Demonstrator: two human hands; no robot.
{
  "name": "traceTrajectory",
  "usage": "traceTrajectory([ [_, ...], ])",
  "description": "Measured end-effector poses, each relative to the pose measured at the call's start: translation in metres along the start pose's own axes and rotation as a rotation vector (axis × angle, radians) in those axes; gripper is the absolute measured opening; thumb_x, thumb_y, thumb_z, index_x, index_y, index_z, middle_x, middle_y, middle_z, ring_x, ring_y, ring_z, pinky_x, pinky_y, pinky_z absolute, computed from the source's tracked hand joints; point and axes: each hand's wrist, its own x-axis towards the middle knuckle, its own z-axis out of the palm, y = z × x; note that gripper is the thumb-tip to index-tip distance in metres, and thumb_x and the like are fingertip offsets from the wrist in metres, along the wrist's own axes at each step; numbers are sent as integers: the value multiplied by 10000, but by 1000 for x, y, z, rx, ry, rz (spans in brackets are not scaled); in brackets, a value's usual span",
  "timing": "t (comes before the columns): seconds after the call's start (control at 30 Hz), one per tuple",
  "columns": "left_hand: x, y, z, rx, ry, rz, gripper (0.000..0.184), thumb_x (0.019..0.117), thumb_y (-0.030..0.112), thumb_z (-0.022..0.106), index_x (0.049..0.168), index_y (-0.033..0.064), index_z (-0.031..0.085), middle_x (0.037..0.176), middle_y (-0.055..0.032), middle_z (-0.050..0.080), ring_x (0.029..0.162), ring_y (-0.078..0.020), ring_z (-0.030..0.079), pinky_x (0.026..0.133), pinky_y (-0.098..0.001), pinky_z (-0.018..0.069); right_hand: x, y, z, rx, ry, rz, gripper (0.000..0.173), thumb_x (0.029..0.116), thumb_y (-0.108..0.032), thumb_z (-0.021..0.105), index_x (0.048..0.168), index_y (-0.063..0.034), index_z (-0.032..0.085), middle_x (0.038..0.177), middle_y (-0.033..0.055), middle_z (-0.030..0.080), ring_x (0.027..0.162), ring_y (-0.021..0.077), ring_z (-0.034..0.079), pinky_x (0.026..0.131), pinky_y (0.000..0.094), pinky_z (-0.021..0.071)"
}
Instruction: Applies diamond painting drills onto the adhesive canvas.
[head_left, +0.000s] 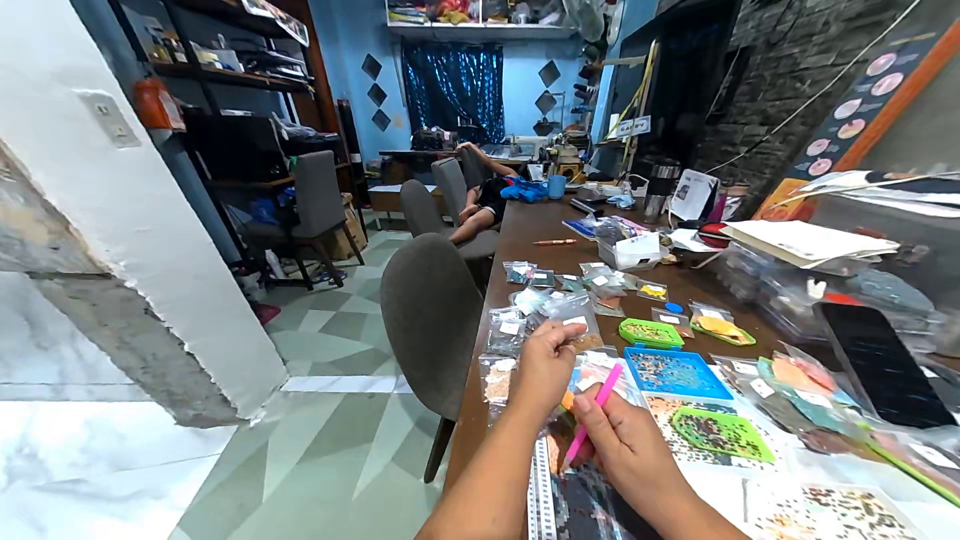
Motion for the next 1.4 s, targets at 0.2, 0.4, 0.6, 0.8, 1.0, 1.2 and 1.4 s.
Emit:
traceTrajectory([
  [0.2,0,2,2,-20,5,22,296,981,-28,566,1210,65,729,1190,-87,650,1015,-144,624,884,-325,523,-2,8,7,-24,-1,-147,401,1092,-420,423,883,-111,570,620,-77,552,523,-45,539,495,145,469],
  [0.4,-1,2,4,-34,-3,24,305,969,-46,573,1202,67,733,1177,-89,648,992,-138,624,861,-314,526,-2,9,6,-35,10,-156,391,1091,-407,430,881,-109,572,622,-81,559,523,-55,547,491,136,477],
  [0.6,-1,2,3,-22,-6,22,299,980,-34,565,1202,73,734,1186,-83,650,1003,-137,625,872,-317,524,-1,12,7,-48,-2,-157,391,1093,-408,425,882,-112,568,618,-78,544,519,-52,530,487,136,461],
  [0.8,-2,4,3,-14,-14,24,299,983,-34,562,1211,64,728,1191,-91,647,999,-139,627,867,-309,527,-1,12,8,-61,3,-155,385,1091,-406,428,882,-115,570,613,-76,549,516,-45,537,484,143,464],
  [1.0,-3,4,2,0,-13,45,294,986,-30,558,1215,50,724,1188,-99,649,1001,-142,627,873,-315,527,-2,11,8,-55,-1,-159,380,1090,-393,432,872,-112,568,606,-79,550,509,-52,533,479,135,458],
  [1.2,-2,5,2,-9,-15,40,298,988,-35,556,1224,43,720,1190,-106,645,1000,-151,628,876,-316,528,-2,12,9,-65,2,-170,375,1091,-386,431,876,-113,573,608,-75,565,513,-45,554,476,142,471],
  [1.4,-3,7,2,-4,-24,14,302,992,-32,557,1235,52,716,1230,-111,634,1028,-157,625,889,-323,527,-2,12,9,-61,5,-167,373,1087,-390,445,877,-114,580,608,-78,561,512,-52,543,479,133,463],
])
